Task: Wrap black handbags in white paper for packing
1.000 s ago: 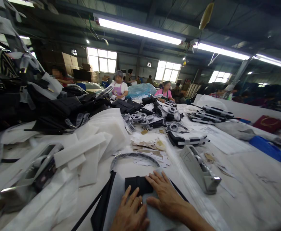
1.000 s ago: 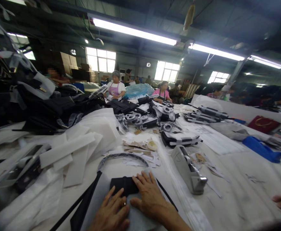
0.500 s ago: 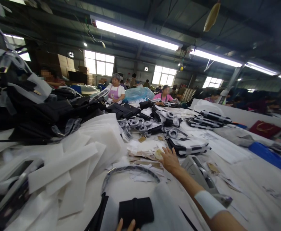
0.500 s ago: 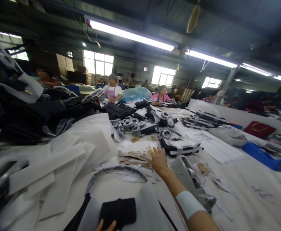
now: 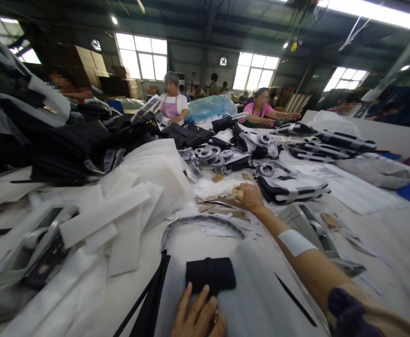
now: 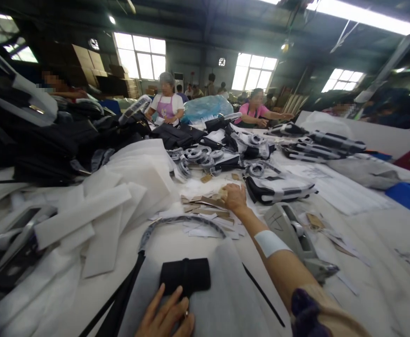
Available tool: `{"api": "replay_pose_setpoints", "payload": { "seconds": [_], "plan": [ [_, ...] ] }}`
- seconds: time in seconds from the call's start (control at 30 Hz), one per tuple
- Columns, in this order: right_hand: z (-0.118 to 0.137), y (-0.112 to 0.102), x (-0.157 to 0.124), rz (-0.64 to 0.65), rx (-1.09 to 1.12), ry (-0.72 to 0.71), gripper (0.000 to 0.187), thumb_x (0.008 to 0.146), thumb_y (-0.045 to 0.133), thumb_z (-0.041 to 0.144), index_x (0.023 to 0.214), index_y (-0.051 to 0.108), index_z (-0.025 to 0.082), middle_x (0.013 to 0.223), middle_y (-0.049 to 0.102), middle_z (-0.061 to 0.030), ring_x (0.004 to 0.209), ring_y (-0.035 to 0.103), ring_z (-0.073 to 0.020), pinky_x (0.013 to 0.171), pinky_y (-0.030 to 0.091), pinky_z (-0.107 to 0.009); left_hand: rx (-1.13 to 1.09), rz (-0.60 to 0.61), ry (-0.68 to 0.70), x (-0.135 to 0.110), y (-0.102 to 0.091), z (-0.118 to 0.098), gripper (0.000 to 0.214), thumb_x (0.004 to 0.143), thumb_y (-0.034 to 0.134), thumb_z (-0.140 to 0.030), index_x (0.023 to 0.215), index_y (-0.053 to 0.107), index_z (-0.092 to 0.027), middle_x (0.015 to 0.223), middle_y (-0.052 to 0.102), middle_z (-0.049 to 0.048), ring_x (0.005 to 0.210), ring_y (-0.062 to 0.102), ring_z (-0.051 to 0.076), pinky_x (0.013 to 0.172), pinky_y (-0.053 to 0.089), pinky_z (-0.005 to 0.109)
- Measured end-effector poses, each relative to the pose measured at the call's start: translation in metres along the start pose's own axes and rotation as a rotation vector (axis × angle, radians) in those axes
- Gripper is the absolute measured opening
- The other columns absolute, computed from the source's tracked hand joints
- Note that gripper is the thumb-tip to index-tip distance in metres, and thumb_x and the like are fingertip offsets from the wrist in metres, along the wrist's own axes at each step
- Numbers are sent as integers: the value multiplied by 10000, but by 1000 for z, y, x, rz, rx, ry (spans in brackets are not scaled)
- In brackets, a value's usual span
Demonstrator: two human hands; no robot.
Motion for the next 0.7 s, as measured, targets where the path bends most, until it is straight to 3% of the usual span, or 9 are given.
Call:
{"api": "replay_pose_setpoints", "payload": {
  "seconds": [0.13,0.23,0.37,0.47,0.57,0.63,0.7],
  "plan": [
    [-19,-24,-22,-5,-40,12,180,941,542,276,941,707,202,1149,680,-69,1140,577,-218,1135,212,-412,3,-80,-14,-2,0,-1,156,933,556,-120,922,651,-244,935,753,-17,1122,679,190,1210,224,514],
    [-43,-32,-50,48,-84,56,175,922,592,317,874,698,186,1045,687,-86,1011,636,-245,954,394,-387,2,-108,-68,-5,4,0,162,934,546,-120,907,648,-242,924,748,-20,1132,674,187,1223,221,506],
    [-72,-17,-100,169,-136,137,196,914,622,328,879,695,149,987,693,-127,861,685,-286,697,447,-365,-3,-146,-63,-6,3,-2,194,939,513,-119,900,655,-244,920,747,-21,1117,681,189,1232,213,503],
    [-84,1,-139,232,-160,188,173,910,633,278,916,707,122,992,702,-163,859,704,-306,675,456,-363,13,-127,-13,-4,0,1,189,947,514,-130,920,657,-250,929,745,-21,1109,684,181,1236,198,496],
    [-87,11,-164,235,-152,214,191,948,576,258,955,714,126,1011,704,-160,918,704,-294,709,471,-351,49,-36,122,1,-1,0,168,954,537,-163,1002,662,-263,995,740,-19,1119,678,175,1230,247,462],
    [-88,12,-172,209,-143,228,244,986,501,261,975,715,142,1042,699,-150,975,691,-281,738,472,-343,50,11,186,6,-6,-1,138,971,553,-293,1041,666,-258,1034,734,-4,1118,678,187,1220,285,438],
    [-90,10,-174,187,-133,245,306,1012,438,272,957,715,154,1047,698,-139,982,687,-268,736,466,-333,36,32,193,14,-15,0,260,965,544,-455,1044,672,-243,1037,731,12,1093,684,197,1218,290,415]
  ]
}}
Point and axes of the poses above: each hand's wrist, its own x-axis towards the middle knuckle, its own y-axis out of the palm, z = x × y, the point moved 10 cm from there along x, towards the middle knuckle
